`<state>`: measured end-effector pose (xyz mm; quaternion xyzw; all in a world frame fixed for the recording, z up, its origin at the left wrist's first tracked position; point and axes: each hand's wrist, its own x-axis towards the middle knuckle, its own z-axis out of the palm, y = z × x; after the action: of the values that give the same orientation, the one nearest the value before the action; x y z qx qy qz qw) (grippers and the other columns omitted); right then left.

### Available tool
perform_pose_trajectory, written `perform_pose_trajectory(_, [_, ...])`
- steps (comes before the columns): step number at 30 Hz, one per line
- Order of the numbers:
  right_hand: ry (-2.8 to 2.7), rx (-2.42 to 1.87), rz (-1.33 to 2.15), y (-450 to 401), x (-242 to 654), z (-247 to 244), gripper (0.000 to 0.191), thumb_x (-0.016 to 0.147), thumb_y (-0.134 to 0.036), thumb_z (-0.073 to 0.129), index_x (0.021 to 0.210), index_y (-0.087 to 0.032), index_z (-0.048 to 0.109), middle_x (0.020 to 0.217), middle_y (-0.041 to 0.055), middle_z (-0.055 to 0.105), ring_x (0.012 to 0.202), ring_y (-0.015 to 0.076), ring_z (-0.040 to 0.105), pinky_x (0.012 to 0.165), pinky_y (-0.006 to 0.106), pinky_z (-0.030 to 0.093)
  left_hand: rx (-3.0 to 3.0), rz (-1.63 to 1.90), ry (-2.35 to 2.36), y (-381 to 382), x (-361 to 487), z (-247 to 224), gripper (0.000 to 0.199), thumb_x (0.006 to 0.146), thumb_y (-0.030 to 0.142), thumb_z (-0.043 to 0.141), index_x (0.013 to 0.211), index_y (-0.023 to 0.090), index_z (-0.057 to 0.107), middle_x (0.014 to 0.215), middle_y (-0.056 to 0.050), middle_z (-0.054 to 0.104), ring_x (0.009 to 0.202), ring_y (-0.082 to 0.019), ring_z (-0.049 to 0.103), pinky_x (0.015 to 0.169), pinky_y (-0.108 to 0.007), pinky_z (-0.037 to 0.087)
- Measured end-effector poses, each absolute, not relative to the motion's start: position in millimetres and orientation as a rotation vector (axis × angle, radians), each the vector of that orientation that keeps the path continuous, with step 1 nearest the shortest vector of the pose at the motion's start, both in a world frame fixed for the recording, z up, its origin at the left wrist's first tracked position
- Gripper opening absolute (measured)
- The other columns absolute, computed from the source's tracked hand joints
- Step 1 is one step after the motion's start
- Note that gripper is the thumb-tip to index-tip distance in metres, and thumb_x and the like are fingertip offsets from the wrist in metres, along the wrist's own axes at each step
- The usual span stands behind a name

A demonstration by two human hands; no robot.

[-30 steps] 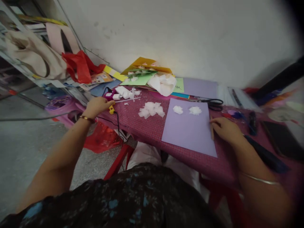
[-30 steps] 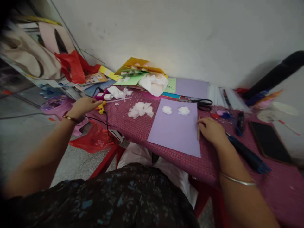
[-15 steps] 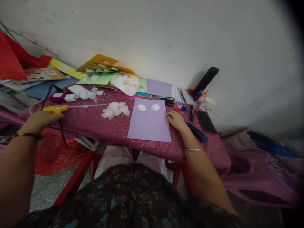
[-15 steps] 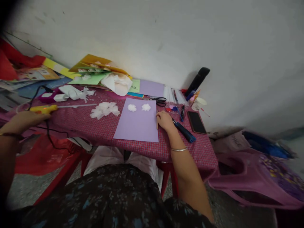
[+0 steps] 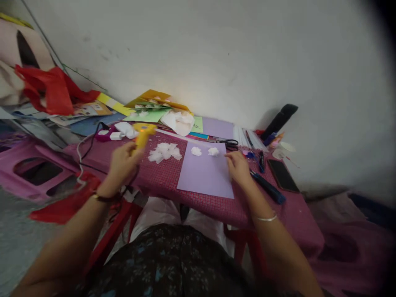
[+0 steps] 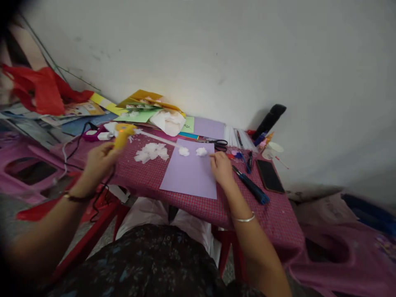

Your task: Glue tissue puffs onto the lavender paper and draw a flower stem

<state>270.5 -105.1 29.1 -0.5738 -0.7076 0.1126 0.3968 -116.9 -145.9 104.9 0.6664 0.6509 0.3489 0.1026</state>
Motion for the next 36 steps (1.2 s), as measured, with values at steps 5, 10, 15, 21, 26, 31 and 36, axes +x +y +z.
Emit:
perform_pose_trajectory(5, [-1.665,-1.093,0.838,-158.9,203.8,33.2,0.045,0.096,-0.051,0.039,0.133,-0.03,0.051,0.122,0.0079,0.066,0.104,0.0214,0.066,0.09,0.041,0.053,2.081,1.158,1.542,-153.5,-7.2,71.2,0.024,0.082,0.04,0.046,0.07,0.02,0.044,0.063,0.001,0.048,0.06,-0.014,0.043,0.057,-0.028,0.03])
perform_pose_trajectory(10, [-1.103,-1.001,1.141,-189.3,175.3,29.8,0.044,0.084,-0.058,0.056,0.118,-0.029,0.058,0.119,0.0053,0.068,0.102,0.0227,0.066,0.084,0.038,0.056,2.307,0.97,1.281,-181.4,49.7,41.9,0.026,0.088,0.042,0.046,0.083,0.018,0.056,0.077,-0.006,0.064,0.064,-0.018,0.054,0.057,-0.031,0.034])
perform_pose_trajectory(15, [-0.96,-1.115,1.133,-188.2,201.7,34.2,0.035,0.08,-0.048,0.062,0.106,-0.024,0.061,0.101,0.0038,0.073,0.063,0.0134,0.061,0.054,0.027,0.051,2.495,0.628,1.071,-158.5,17.6,58.7,0.044,0.094,0.046,0.038,0.069,0.017,0.059,0.065,-0.005,0.06,0.058,-0.015,0.049,0.056,-0.029,0.029])
perform_pose_trajectory(21, [-1.144,-1.338,1.193,-166.9,232.9,48.2,0.031,0.078,-0.044,0.067,0.096,-0.019,0.067,0.086,0.003,0.071,0.048,0.0059,0.046,0.041,0.021,0.035,2.407,0.788,1.382,-42.4,-34.5,94.2,0.029,0.087,0.035,0.047,0.073,0.013,0.061,0.059,0.001,0.054,0.063,-0.011,0.041,0.059,-0.026,0.027])
perform_pose_trajectory(26, [-1.35,-1.59,1.175,-155.4,235.5,58.0,0.028,0.076,-0.042,0.068,0.09,-0.018,0.064,0.073,0.0003,0.063,0.046,0.006,0.041,0.042,0.023,0.032,2.481,0.625,1.214,5.3,-26.0,60.9,0.026,0.082,0.033,0.048,0.068,0.014,0.06,0.056,0.002,0.051,0.058,-0.01,0.043,0.058,-0.025,0.027])
perform_pose_trajectory(31, [-1.459,-1.694,1.12,-152.4,240.3,63.5,0.03,0.077,-0.046,0.066,0.088,-0.019,0.061,0.07,-0.0012,0.056,0.054,0.0084,0.044,0.047,0.024,0.035,2.55,0.604,1.12,16.3,-14.6,40.0,0.028,0.082,0.033,0.048,0.065,0.014,0.059,0.057,0.001,0.051,0.055,-0.01,0.042,0.057,-0.026,0.024])
perform_pose_trajectory(36, [-1.693,-1.768,0.853,-145.0,244.3,63.1,0.026,0.079,-0.039,0.067,0.094,-0.021,0.056,0.08,-0.0003,0.058,0.066,0.0117,0.053,0.06,0.027,0.042,2.516,0.73,1.125,18.7,-19.7,30.7,0.03,0.087,0.036,0.045,0.072,0.016,0.062,0.066,-0.002,0.06,0.062,-0.013,0.049,0.06,-0.026,0.029])
